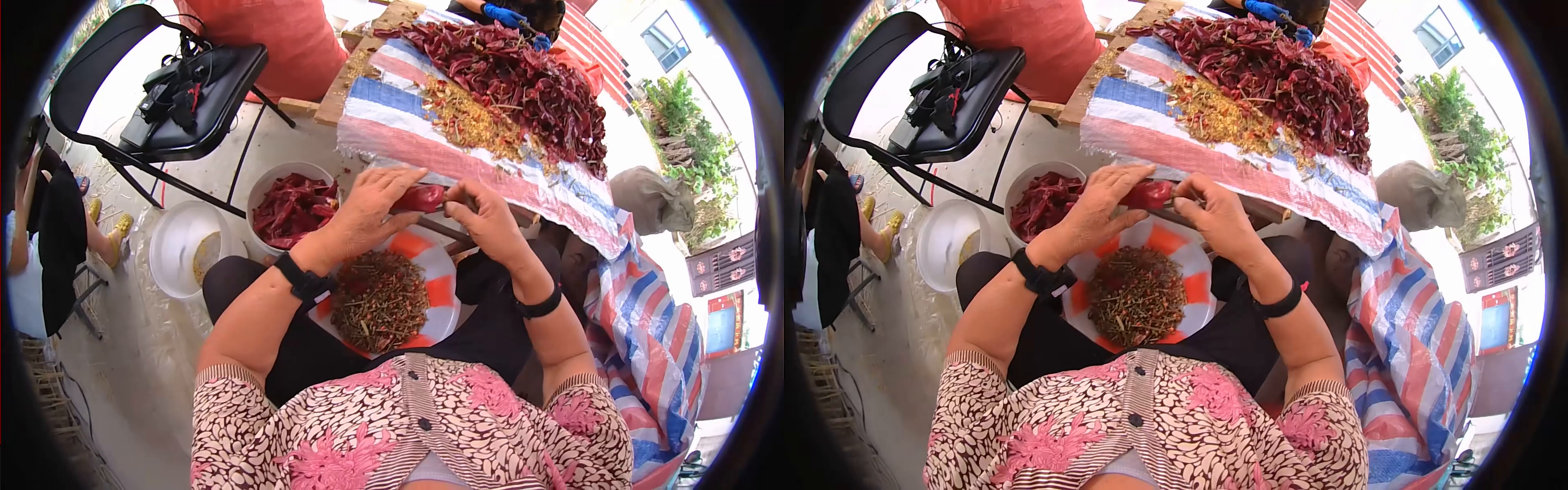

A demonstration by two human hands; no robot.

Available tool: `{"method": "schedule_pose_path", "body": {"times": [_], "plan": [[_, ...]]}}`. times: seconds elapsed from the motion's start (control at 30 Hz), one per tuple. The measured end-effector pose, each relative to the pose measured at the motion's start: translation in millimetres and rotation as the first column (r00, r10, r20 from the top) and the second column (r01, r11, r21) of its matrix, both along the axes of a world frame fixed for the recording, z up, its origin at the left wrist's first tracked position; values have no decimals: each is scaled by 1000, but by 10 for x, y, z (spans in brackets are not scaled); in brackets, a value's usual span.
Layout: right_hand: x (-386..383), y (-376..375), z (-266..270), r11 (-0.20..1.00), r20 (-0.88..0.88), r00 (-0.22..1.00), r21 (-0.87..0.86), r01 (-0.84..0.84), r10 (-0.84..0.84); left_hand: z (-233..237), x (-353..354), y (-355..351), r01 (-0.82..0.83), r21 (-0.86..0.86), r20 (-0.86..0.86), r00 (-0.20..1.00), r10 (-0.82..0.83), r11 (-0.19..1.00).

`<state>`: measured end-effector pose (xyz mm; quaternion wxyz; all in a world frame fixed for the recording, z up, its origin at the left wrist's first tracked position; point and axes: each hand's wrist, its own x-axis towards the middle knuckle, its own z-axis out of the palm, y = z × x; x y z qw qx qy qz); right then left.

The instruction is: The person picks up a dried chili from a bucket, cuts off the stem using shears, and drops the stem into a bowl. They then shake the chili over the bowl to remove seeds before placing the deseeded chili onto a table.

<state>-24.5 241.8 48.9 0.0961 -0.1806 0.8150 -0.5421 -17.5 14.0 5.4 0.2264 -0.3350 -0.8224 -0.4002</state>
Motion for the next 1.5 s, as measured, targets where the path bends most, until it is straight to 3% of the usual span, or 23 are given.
{"method": "schedule_pose_path", "body": {"times": [0.03, 0.13, 0.17, 0.27, 0.37, 0.5, 0.63, 0.73, 0.83, 0.93, 0.97, 1.03, 1.13, 1.23, 1.3, 1.33, 1.43, 1.5], "plan": [[77, -76, 41, 999, -35, 999, 36, -23, 24, -16, 16, -33, 128, 39, 214, 968, -133, 991], [160, -174, 113, 995, -79, 997, 99, -15, 22, 47, 134, -10, 229, 309, 516, 775, -365, 923], [171, -179, 111, 993, -84, 996, 115, 2, 8, -44, 123, 4, 229, 282, 454, 823, -340, 932], [202, -252, 38, 986, 26, 996, -141, 90, -88, -180, 135, 69, 209, 393, 346, 869, -355, 895], [281, -337, -97, 842, 286, 951, -478, 251, -120, -5, 218, 20, 148, 423, 443, 827, -346, 894], [365, -526, -230, 646, 428, 903, -679, 349, -37, 29, 233, -5, 115, 513, 601, 659, -452, 850], [475, -702, -217, 705, 263, 936, -618, 349, -233, -82, 209, -3, 126, 593, 616, 565, -549, 795], [502, -705, -229, 800, 99, 957, -529, 283, -274, 73, 318, 8, 105, 633, 585, 583, -564, 767], [504, -651, -206, 794, 111, 959, -541, 277, -259, 113, 350, 0, 42, 659, 604, 566, -561, 751], [498, -657, -174, 910, -131, 952, -353, 217, -278, 53, 288, -37, 22, 683, 617, 517, -593, 730], [488, -655, -183, 940, -257, 926, -272, 206, -277, 33, 270, -52, 23, 690, 618, 502, -605, 723], [439, -638, -240, 978, -617, 763, -57, 202, -194, 27, 269, -54, -52, 704, 640, 480, -600, 708], [483, -710, -257, 974, -695, 696, -27, 226, -181, 17, 268, -26, -148, 731, 656, 424, -625, 667], [459, -728, -290, 968, -719, 652, -123, 219, -240, 51, 266, -21, -183, 725, 675, 378, -633, 664], [531, -714, -255, 880, -210, 919, -419, 224, -335, 131, 286, -4, -192, 731, 673, 362, -645, 655], [558, -706, -236, 794, 78, 955, -538, 283, -287, 148, 285, -7, -177, 757, 647, 336, -684, 629], [497, -661, -244, 545, 401, 914, -781, 306, 62, 141, 250, -12, -105, 824, 563, 258, -785, 557], [462, -600, -295, 427, 454, 841, -850, 309, 294, 76, 207, -46, -20, 853, 513, 211, -832, 521]]}}
